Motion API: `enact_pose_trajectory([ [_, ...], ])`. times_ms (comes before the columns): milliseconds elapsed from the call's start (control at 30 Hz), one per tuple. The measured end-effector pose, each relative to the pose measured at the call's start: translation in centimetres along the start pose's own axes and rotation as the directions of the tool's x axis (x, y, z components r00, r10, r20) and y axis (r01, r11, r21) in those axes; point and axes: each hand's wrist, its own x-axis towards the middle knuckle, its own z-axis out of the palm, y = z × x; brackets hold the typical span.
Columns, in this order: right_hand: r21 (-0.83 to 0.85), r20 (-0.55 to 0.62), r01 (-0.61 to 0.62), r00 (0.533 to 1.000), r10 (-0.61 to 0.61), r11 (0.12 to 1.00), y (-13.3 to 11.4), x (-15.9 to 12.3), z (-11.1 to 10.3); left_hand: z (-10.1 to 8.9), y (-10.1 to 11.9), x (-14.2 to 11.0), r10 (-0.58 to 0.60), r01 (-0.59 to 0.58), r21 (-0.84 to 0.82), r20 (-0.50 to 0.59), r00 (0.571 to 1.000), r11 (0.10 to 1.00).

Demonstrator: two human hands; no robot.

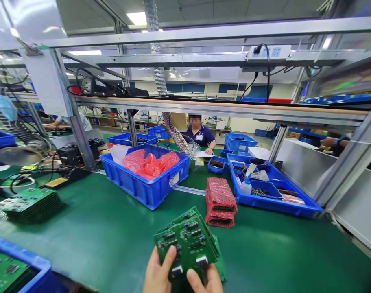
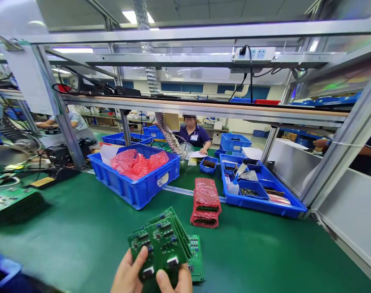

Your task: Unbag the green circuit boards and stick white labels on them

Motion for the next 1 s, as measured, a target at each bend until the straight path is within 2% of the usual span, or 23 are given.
enact_pose_trajectory([
  [67,-0.102,0.080,0.185,0.981,-0.177,0.977,-1.7,0.9,0.0,-2.4,2.6,1.0,0.147,-0.141,0.111,-0.045,0.988,0.984],
  [133,-0.179,0.213,0.343,0.929,-0.303,0.922,-3.2,2.0,0.9,-5.6,4.7,2.3,0.336,-0.295,0.330,-0.072,0.939,0.896],
  [200,-0.226,0.399,0.420,0.863,-0.309,0.879,-3.6,3.0,2.7,-8.8,5.7,3.6,0.424,-0.354,0.470,-0.046,0.905,0.808],
  [267,-0.240,0.538,0.430,0.805,-0.249,0.870,-2.3,3.5,5.1,-11.5,5.9,4.5,0.430,-0.348,0.532,-0.035,0.902,0.772],
  [300,-0.247,0.566,0.421,0.794,-0.222,0.873,-1.1,3.6,6.3,-12.6,5.8,4.8,0.424,-0.337,0.550,-0.035,0.905,0.764],
  [367,-0.263,0.561,0.414,0.801,-0.211,0.871,1.6,3.6,8.1,-14.3,5.4,5.1,0.413,-0.350,0.596,0.034,0.910,0.723],
  [433,-0.286,0.539,0.433,0.810,-0.231,0.855,4.0,3.5,9.2,-15.5,5.2,5.1,0.401,-0.418,0.653,0.187,0.897,0.631],
  [500,-0.344,0.520,0.446,0.823,-0.228,0.826,5.0,3.3,9.6,-16.3,5.1,4.9,0.414,-0.477,0.708,0.280,0.866,0.520],
  [533,-0.394,0.509,0.440,0.836,-0.206,0.807,4.8,3.2,9.5,-16.4,5.2,4.8,0.425,-0.481,0.732,0.285,0.859,0.482],
  [600,-0.498,0.492,0.416,0.858,-0.147,0.761,3.1,2.9,9.0,-16.1,5.6,4.6,0.426,-0.447,0.775,0.254,0.868,0.447],
  [667,-0.555,0.477,0.401,0.871,-0.117,0.729,0.0,2.7,7.7,-14.5,6.3,4.4,0.367,-0.401,0.801,0.246,0.897,0.444],
  [767,-0.581,0.394,0.362,0.909,-0.136,0.729,-5.2,2.6,4.3,-9.7,7.0,3.7,0.239,-0.347,0.821,0.264,0.935,0.453],
  [833,-0.632,0.346,0.334,0.929,-0.131,0.699,-7.6,2.9,1.4,-5.8,6.9,3.2,0.127,-0.372,0.838,0.351,0.928,0.398],
  [867,-0.666,0.327,0.313,0.938,-0.112,0.677,-8.3,3.1,0.0,-3.9,6.6,3.0,0.099,-0.399,0.853,0.389,0.916,0.337],
  [900,-0.697,0.310,0.293,0.946,-0.093,0.655,-8.7,3.3,-1.3,-2.3,6.1,2.9,0.081,-0.402,0.859,0.398,0.914,0.318],
  [1000,-0.765,0.244,0.215,0.969,-0.036,0.607,-8.1,4.0,-4.4,1.0,4.1,2.8,0.037,-0.400,0.858,0.410,0.911,0.323],
])
